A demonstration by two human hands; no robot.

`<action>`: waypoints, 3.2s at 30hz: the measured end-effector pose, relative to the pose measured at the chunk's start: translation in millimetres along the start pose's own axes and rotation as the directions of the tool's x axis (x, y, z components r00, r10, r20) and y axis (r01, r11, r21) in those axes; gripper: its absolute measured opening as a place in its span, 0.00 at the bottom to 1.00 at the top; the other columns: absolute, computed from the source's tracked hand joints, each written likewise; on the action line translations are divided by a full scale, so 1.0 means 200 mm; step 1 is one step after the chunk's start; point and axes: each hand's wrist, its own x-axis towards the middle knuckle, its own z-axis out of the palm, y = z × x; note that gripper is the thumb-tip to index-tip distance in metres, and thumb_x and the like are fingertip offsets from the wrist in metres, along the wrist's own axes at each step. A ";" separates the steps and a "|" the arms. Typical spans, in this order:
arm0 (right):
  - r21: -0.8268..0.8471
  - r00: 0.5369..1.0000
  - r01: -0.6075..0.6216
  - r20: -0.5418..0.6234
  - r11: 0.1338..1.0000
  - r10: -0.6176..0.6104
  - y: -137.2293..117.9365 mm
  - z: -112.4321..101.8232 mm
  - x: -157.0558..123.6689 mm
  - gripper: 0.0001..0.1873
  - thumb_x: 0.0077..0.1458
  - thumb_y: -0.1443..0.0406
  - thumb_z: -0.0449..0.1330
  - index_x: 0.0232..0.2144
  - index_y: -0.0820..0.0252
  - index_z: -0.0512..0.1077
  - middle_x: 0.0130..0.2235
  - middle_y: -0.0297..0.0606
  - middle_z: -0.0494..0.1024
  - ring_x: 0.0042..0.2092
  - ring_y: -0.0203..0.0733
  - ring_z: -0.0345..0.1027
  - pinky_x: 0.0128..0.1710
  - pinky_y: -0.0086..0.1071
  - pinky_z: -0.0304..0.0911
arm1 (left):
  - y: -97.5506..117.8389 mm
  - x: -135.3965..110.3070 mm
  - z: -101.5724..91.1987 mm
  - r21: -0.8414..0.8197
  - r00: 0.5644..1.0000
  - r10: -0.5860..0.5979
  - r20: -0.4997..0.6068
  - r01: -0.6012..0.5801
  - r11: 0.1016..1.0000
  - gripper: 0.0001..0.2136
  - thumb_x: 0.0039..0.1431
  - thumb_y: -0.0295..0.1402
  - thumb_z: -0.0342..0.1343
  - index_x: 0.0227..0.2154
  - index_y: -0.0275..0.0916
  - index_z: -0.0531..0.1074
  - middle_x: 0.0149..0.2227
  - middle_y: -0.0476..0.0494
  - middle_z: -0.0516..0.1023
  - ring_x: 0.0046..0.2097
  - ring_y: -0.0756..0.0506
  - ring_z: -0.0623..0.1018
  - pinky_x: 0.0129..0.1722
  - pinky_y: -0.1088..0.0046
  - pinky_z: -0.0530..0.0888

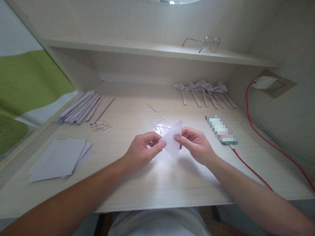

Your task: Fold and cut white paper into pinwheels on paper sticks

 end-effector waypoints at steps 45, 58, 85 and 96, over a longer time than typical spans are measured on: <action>0.194 0.961 -0.232 0.200 0.953 0.193 0.02 -0.02 0.00 0.16 0.59 0.55 0.66 0.39 0.64 0.77 0.31 0.40 0.83 0.29 0.44 0.80 0.31 0.37 0.76 | -0.01 -0.01 0.01 -0.142 0.958 0.200 -0.206 -0.231 0.962 0.07 0.58 0.26 0.64 0.40 0.39 0.78 0.39 0.45 0.81 0.39 0.47 0.80 0.42 0.70 0.76; 0.181 0.954 -0.245 0.219 0.952 0.204 0.01 -0.01 0.00 0.20 0.61 0.52 0.63 0.37 0.65 0.78 0.30 0.43 0.84 0.29 0.45 0.80 0.30 0.35 0.75 | -0.01 -0.01 -0.01 -0.066 0.960 0.220 -0.173 -0.234 0.970 0.06 0.60 0.28 0.62 0.40 0.39 0.78 0.39 0.45 0.82 0.39 0.47 0.80 0.43 0.70 0.76; -0.312 0.963 0.171 -0.149 0.934 -0.226 -0.02 -0.02 -0.02 0.16 0.55 0.62 0.70 0.46 0.54 0.76 0.45 0.39 0.82 0.45 0.44 0.76 0.46 0.38 0.71 | -0.01 0.01 0.00 0.083 0.998 0.051 0.025 -0.052 0.995 0.06 0.62 0.29 0.55 0.29 0.37 0.72 0.27 0.52 0.70 0.30 0.52 0.69 0.27 0.78 0.65; -0.352 0.973 0.167 -0.090 0.921 -0.211 0.01 0.01 -0.04 0.03 0.57 0.66 0.68 0.36 0.57 0.79 0.36 0.36 0.82 0.37 0.39 0.76 0.36 0.31 0.68 | -0.02 0.01 -0.01 0.026 0.997 0.023 0.068 -0.025 0.999 0.10 0.66 0.37 0.54 0.33 0.38 0.74 0.28 0.52 0.72 0.31 0.51 0.71 0.30 0.76 0.66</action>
